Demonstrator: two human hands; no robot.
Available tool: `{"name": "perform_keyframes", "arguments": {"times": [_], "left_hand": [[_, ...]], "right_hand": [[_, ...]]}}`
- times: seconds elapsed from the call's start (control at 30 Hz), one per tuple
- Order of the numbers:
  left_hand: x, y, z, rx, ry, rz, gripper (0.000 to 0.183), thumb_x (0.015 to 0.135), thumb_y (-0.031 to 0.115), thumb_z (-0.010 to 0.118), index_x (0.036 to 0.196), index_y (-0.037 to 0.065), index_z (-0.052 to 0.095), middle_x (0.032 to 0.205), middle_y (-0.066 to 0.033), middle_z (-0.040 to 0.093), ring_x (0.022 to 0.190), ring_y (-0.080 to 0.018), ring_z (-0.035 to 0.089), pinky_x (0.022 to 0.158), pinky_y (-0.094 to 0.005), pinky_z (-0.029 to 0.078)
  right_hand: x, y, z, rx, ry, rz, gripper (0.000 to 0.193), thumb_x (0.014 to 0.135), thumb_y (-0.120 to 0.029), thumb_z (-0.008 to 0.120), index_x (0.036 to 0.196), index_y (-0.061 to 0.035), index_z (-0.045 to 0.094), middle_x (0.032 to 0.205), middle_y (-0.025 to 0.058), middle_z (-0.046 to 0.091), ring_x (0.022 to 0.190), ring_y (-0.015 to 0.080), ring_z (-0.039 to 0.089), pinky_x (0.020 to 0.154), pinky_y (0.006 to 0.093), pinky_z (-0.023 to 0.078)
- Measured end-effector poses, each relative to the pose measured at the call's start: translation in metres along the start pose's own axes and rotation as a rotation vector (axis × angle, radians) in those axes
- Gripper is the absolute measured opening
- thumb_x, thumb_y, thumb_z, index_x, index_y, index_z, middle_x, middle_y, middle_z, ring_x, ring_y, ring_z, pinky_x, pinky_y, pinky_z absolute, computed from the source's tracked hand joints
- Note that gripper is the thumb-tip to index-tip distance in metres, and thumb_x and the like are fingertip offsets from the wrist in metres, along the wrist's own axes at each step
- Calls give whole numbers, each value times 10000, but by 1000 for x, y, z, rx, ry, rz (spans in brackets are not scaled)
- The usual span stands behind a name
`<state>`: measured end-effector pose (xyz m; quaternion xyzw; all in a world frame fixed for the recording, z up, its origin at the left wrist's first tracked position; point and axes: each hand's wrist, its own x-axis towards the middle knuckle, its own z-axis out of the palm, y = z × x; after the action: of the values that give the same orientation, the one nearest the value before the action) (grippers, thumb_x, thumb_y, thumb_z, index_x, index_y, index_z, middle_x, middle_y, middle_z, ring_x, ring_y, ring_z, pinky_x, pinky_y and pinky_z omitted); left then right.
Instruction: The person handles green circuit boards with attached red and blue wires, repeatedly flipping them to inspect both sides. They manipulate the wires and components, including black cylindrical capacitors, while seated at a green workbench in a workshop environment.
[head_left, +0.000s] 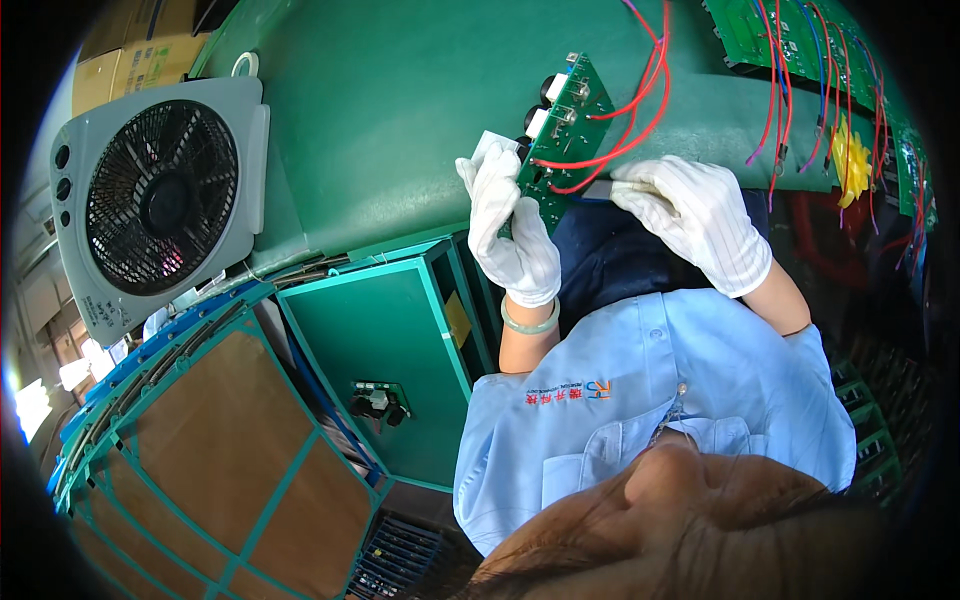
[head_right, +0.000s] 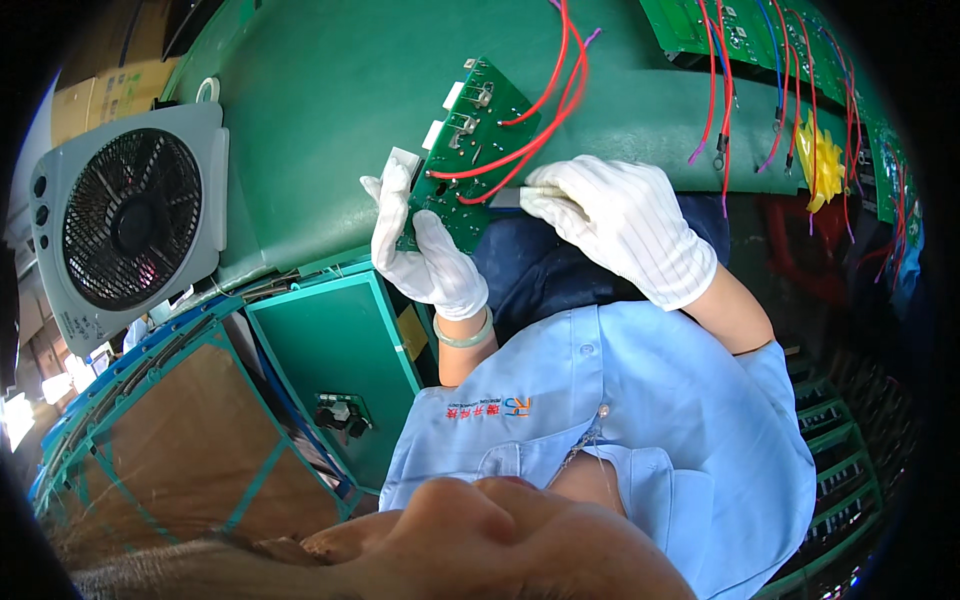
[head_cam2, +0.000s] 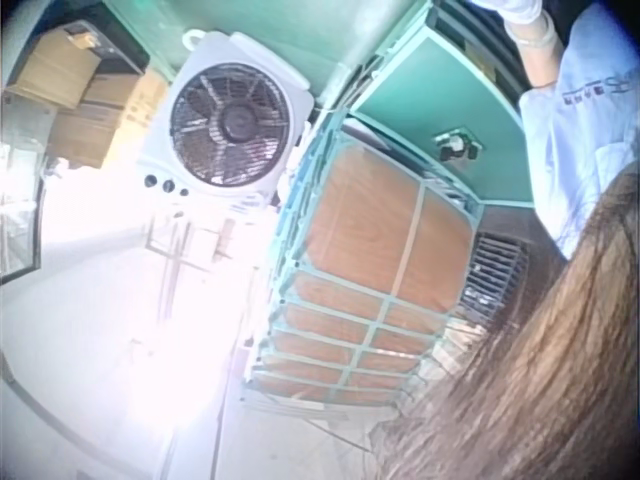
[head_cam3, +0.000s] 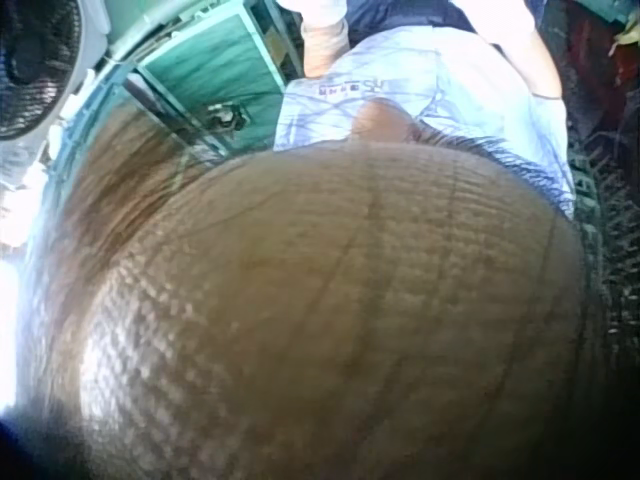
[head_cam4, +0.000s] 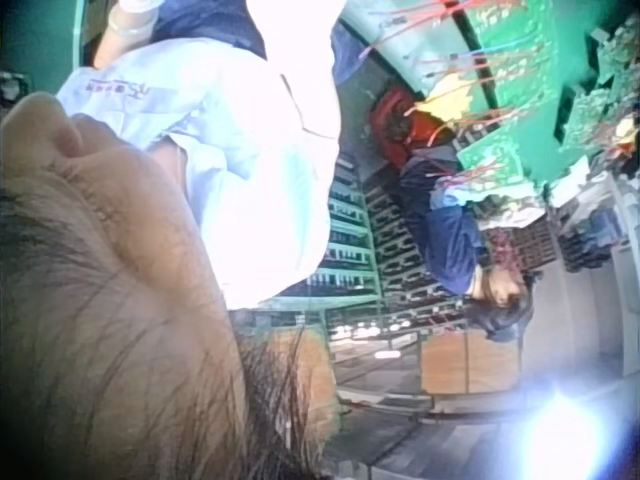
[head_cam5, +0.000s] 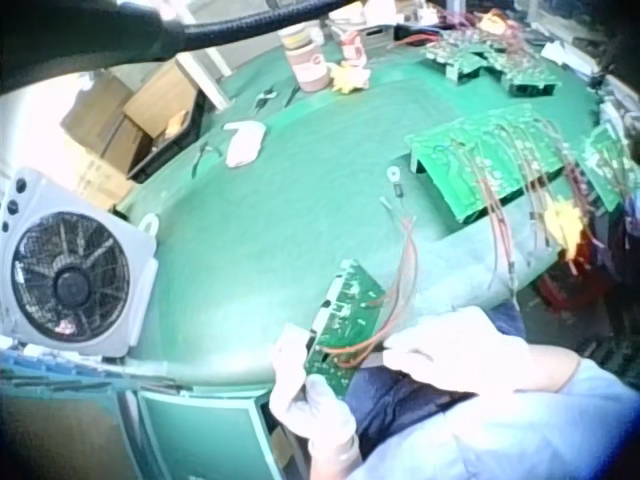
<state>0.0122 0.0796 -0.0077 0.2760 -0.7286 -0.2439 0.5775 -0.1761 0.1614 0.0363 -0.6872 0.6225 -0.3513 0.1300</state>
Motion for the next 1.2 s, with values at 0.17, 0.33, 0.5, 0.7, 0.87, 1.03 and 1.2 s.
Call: {"name": "perform_keyframes", "arguments": {"times": [0.17,0.33,0.5,0.7,0.87,1.03,1.2], "left_hand": [[8,-1,6,-16,118,-74,291,980,23,525,1260,-41,477,1286,-239,606,1193,-290,596,1190,-560,222],[18,5,4,-230,234,-375,355,1004,132,555,1305,-26,454,1326,-244,556,1224,-294,562,1101,-467,422],[34,-1,-8,-329,299,-587,408,985,119,560,1339,-35,426,1343,-255,531,1224,-299,557,1067,-445,464],[36,-3,-10,-336,286,-567,423,984,93,526,1352,-72,401,1327,-269,532,1236,-307,549,1074,-447,457],[35,-4,-16,-389,224,-567,410,996,116,537,1341,-71,418,1298,-280,551,1231,-315,558,1074,-450,455],[30,-11,-24,-364,156,-543,383,1000,114,533,1323,-70,443,1276,-285,568,1217,-317,572,1069,-449,456],[29,-15,-26,-419,139,-564,351,996,79,517,1314,-59,466,1271,-282,576,1214,-320,576,1063,-451,459]], "right_hand": [[-13,12,5,8,-20,-186,159,807,-191,762,862,-118,631,789,25,658,657,210,653,569,340,491],[-20,16,3,-75,-12,-176,233,775,-256,789,774,-118,601,665,18,589,587,217,617,532,339,452],[-22,19,-6,-62,41,-53,484,612,-351,888,542,-132,462,496,25,473,462,226,530,451,355,394],[-2,17,-12,5,217,-101,222,698,-133,835,857,-82,689,749,34,656,566,217,569,523,336,442],[25,19,-22,-95,134,-316,324,786,-81,702,1110,-88,696,1157,62,688,672,185,582,579,319,457],[48,17,-20,-360,53,-356,436,826,-108,580,1258,-109,640,1356,34,617,715,176,572,604,304,451],[57,22,-20,-357,48,-447,445,802,-112,594,1243,-112,647,1271,18,655,717,184,576,607,309,451]]}}
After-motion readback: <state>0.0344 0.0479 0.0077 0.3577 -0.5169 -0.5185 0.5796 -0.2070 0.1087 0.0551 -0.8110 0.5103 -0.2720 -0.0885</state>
